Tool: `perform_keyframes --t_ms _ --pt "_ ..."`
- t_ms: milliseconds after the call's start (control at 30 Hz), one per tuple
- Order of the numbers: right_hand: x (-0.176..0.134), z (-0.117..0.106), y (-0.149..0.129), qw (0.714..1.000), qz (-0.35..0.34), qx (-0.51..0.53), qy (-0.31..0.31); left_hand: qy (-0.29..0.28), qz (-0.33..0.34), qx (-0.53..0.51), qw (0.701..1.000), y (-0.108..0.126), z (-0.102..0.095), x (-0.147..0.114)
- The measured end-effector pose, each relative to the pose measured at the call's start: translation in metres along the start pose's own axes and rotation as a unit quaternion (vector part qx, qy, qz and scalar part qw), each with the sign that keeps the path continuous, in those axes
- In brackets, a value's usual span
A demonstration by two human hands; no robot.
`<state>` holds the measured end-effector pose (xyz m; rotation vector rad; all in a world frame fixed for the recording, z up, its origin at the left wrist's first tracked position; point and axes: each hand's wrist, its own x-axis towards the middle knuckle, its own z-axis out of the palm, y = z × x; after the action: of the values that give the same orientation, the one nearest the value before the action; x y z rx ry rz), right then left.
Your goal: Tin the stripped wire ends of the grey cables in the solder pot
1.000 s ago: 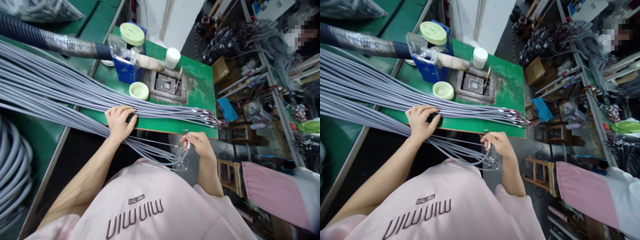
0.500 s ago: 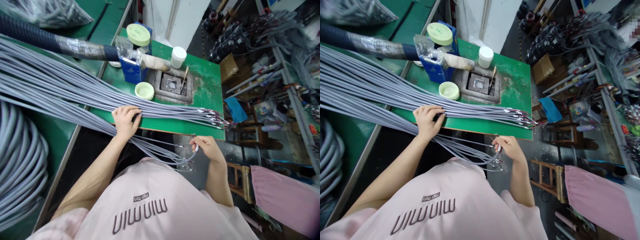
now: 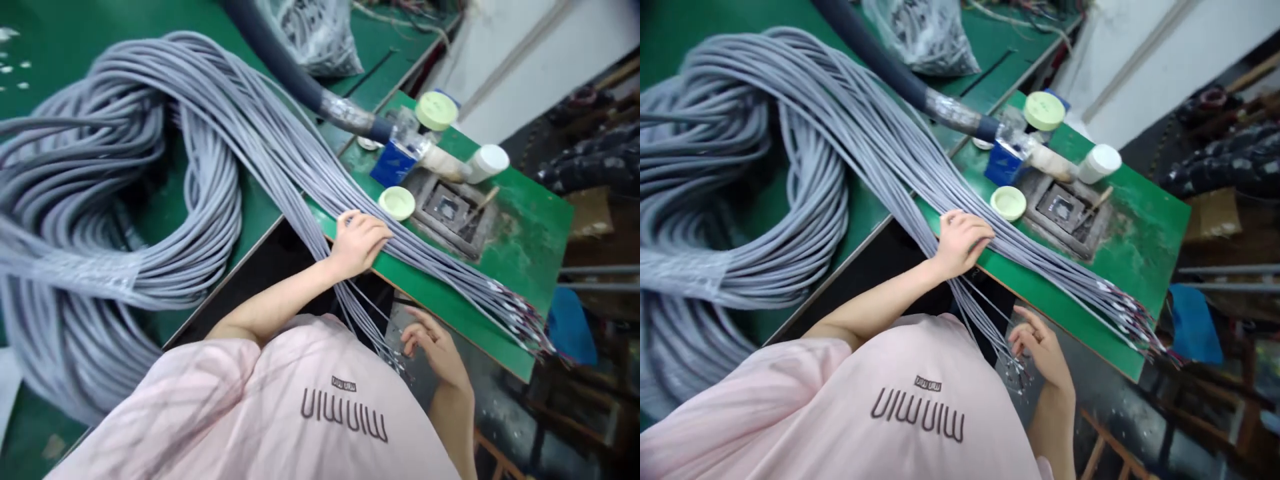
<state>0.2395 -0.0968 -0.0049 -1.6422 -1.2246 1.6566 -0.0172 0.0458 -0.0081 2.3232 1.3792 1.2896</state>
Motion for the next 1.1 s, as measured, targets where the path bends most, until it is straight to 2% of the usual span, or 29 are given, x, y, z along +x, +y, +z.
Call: perform_keyframes --t_ms 100,233,300,433,567,767,967,1067,1100 --pt "0.014 0.005 -0.013 0.994 -0.053 0.094 0.012 -0.002 0.009 -0.003 1.000 0.003 -0.003 0.000" --pt "0.022 0.003 -0.029 0.983 -0.090 0.140 0.071 -0.009 0.013 -0.016 1.000 0.003 -0.008 -0.003" --pt "0.022 0.004 -0.038 0.979 -0.107 0.120 0.129 -0.012 0.012 -0.031 0.999 0.004 -0.011 -0.004" --pt "0.018 0.003 -0.053 0.965 -0.122 0.010 0.233 -0.031 0.009 -0.037 0.999 0.005 -0.022 -0.006" --pt "0.020 0.000 -0.063 0.940 -0.135 -0.062 0.307 -0.069 0.014 -0.002 0.998 0.006 -0.036 -0.011" --pt "0.044 -0.002 -0.058 0.932 -0.095 -0.091 0.339 -0.102 0.006 0.009 0.995 0.005 -0.043 -0.017" --pt "0.061 0.003 -0.055 0.926 -0.123 -0.059 0.351 -0.094 -0.020 0.012 0.995 0.002 -0.037 -0.021" --pt "0.066 0.006 -0.057 0.909 -0.122 -0.111 0.382 -0.094 -0.034 0.021 0.995 0.005 -0.039 -0.020" --pt "0.067 0.006 -0.057 0.902 -0.112 -0.173 0.378 -0.093 -0.038 0.027 0.995 0.006 -0.040 -0.020"
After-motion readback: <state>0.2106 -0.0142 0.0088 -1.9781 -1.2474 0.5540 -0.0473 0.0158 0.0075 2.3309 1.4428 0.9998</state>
